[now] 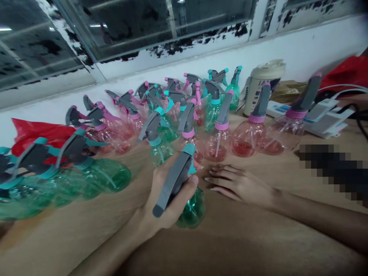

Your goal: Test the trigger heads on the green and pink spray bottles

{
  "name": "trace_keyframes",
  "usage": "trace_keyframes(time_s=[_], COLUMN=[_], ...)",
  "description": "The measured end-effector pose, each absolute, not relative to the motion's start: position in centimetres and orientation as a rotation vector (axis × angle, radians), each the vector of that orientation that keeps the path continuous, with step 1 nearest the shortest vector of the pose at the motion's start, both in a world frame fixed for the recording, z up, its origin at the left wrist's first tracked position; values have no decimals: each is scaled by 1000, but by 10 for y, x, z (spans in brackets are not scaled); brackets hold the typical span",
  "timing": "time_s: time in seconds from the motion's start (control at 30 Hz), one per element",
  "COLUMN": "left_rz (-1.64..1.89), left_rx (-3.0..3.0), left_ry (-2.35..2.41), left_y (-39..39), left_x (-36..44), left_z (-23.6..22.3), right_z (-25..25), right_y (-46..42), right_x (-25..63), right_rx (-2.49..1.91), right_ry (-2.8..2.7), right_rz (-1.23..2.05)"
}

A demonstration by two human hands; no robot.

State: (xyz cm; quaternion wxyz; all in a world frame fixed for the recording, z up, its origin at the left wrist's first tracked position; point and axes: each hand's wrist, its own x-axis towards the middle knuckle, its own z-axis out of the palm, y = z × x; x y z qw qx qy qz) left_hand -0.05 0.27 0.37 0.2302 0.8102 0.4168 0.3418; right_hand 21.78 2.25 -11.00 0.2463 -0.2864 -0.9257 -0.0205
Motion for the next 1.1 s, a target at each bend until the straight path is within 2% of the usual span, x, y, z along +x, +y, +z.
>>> trace_keyframes(time_s=[1.1], left_rz=[1039], left_rx=[2026], left_ry=[1209], left_y=[-6], left_x=[3], left_z=[-7], right_z=[-111], right_y=[23], right_x=[218], right_rx=[-773], right_ry=[-2523], right_rz=[-13])
